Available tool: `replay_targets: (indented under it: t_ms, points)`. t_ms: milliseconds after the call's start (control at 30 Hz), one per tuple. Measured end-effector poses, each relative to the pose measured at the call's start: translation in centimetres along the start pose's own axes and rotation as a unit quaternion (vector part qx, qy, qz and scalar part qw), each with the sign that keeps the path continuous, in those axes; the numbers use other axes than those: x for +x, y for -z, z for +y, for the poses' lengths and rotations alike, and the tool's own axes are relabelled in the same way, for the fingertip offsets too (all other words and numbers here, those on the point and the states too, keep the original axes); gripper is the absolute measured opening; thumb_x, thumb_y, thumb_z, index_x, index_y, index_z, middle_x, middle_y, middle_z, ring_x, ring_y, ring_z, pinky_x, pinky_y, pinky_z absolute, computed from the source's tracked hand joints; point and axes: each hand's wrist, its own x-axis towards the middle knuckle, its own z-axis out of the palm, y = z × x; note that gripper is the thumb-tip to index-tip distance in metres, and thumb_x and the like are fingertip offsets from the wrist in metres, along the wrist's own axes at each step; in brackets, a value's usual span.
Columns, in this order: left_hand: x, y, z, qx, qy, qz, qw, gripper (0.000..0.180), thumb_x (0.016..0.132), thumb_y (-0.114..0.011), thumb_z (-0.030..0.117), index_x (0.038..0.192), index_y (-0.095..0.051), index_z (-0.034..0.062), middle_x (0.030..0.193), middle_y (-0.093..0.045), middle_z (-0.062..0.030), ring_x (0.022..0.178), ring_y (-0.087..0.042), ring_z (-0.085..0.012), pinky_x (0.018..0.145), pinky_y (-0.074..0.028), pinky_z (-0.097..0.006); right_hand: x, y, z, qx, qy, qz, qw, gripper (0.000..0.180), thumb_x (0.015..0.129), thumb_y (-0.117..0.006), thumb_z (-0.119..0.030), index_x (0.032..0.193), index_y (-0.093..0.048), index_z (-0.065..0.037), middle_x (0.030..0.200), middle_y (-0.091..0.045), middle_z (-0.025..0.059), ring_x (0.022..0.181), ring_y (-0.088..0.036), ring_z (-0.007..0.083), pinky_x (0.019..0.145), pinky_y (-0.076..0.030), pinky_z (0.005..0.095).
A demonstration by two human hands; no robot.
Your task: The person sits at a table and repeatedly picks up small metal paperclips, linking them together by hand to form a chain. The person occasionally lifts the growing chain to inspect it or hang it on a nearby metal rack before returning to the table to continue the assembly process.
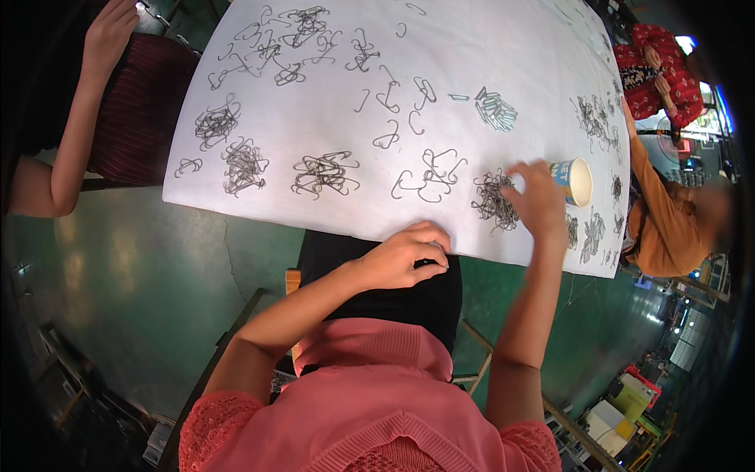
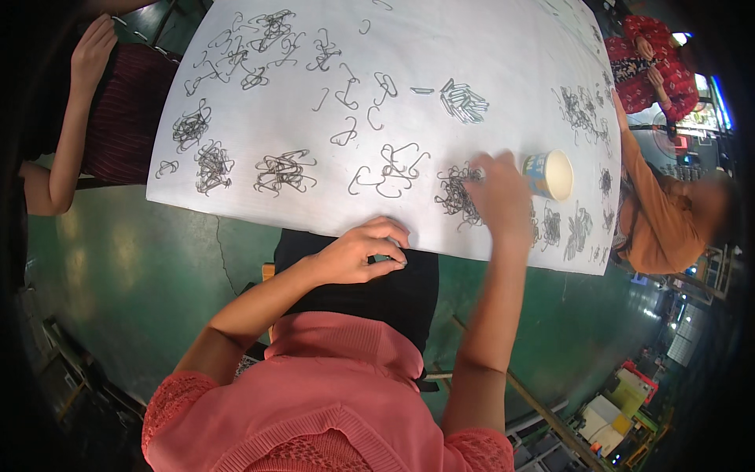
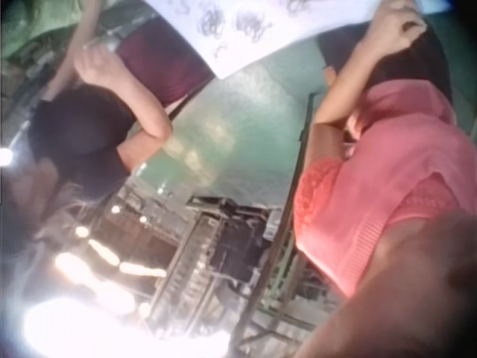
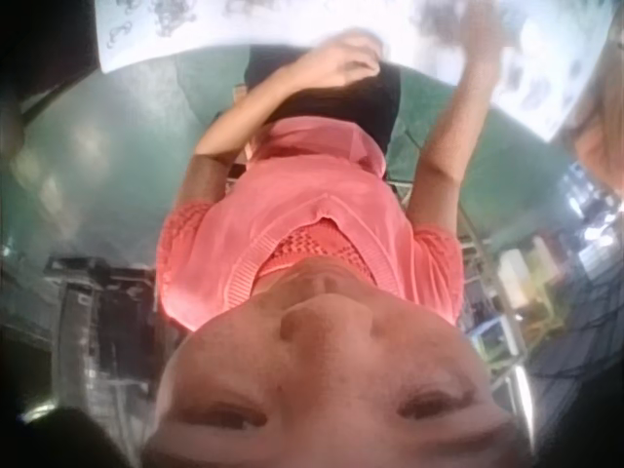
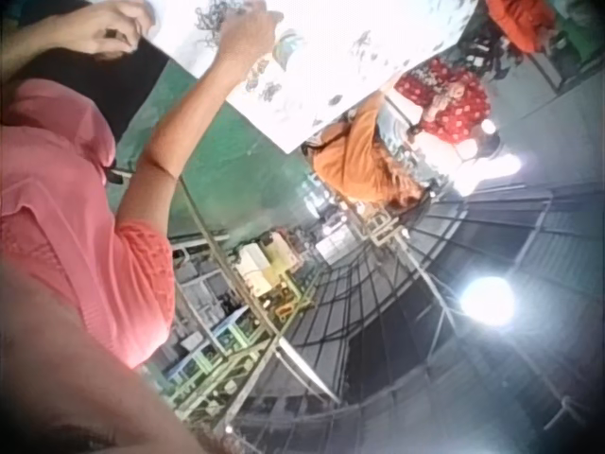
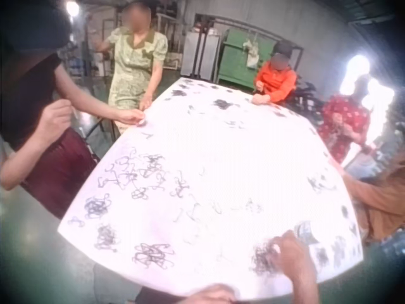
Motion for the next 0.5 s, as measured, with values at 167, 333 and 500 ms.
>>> replay_targets:
  t_ms: [167,333,500]
  points:
    - [-0.1,0.0,0.0,0.003,0.001,0.013,1.0,0.009,0.076,-0.072,0.005,0.082,-0.066,0.0051,0.103,-0.058,-0.0047,0.105,-0.054,-0.0254,0.088,-0.045,-0.037,8.4,-3.6,-9.9,0.177,0.21,-0.031,0.961,0.011,0.082,-0.064,-0.013,0.093,-0.065,-0.015,0.091,-0.058,0.0047,0.083,-0.061,0.0262,0.071,-0.049,0.0373]
    - [-0.1,-0.5,0.0,-0.017,-0.003,0.029,0.999,0.01,0.075,-0.072,0.004,0.082,-0.065,0.0046,0.102,-0.058,-0.0054,0.102,-0.055,-0.0259,0.088,-0.045,-0.037,12.7,-6.3,-13.8,0.108,0.263,-0.062,0.957,0.006,0.083,-0.063,-0.015,0.088,-0.064,-0.012,0.09,-0.057,0.0043,0.08,-0.059,0.0252,0.071,-0.047,0.0371]
    - [-0.2,-0.7,-0.3,-0.027,-0.017,0.038,0.999,0.009,0.075,-0.071,0.003,0.081,-0.064,0.0047,0.101,-0.058,-0.0057,0.1,-0.055,-0.0261,0.088,-0.045,-0.037,11.7,-7.7,-14.5,0.047,0.282,-0.073,0.955,0.006,0.083,-0.063,-0.014,0.084,-0.059,-0.009,0.092,-0.057,0.0062,0.082,-0.059,0.027,0.072,-0.046,0.0395]
